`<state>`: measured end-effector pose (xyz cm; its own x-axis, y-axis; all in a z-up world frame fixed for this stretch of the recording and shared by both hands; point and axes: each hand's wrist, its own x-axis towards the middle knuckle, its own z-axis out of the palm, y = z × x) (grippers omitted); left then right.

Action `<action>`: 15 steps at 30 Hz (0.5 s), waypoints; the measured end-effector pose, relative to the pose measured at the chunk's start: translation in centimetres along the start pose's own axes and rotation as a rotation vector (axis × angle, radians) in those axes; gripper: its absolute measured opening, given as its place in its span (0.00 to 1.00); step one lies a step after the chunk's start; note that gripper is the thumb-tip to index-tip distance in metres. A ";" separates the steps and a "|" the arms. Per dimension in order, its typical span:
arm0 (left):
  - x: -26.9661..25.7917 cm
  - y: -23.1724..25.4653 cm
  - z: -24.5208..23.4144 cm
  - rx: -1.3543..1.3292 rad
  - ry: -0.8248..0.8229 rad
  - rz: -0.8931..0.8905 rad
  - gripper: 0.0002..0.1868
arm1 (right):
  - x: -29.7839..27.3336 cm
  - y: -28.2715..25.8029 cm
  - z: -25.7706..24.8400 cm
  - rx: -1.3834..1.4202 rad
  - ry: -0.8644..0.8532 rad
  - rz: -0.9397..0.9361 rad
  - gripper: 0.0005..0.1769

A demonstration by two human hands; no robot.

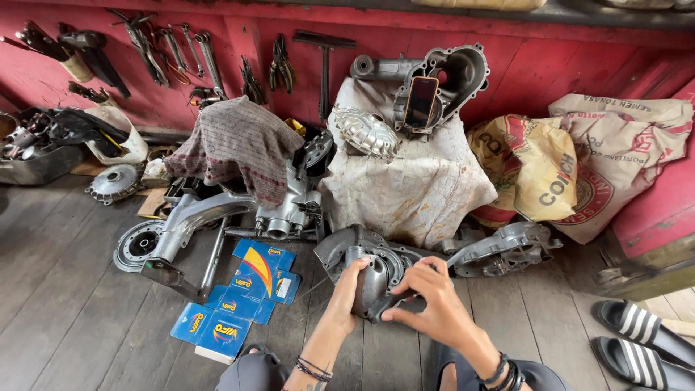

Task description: The person sits on the floor and cleans a metallic engine casing using a small metal tool. They scrape the interior surfaces and edges of the part, rotating it to access different areas while surrounded by other disassembled engine components.

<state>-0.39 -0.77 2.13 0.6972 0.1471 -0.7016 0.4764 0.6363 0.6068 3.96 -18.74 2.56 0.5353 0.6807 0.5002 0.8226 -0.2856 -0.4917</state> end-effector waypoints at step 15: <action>-2.1 -0.1 -0.1 -0.283 -0.216 -0.126 0.37 | 0.8 2.0 -2.4 -0.009 0.236 0.110 0.20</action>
<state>-1.94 -1.03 3.46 0.7541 -0.0897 -0.6507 0.4198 0.8277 0.3724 6.50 -20.37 3.75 0.6509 0.4688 0.5971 0.7578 -0.3557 -0.5470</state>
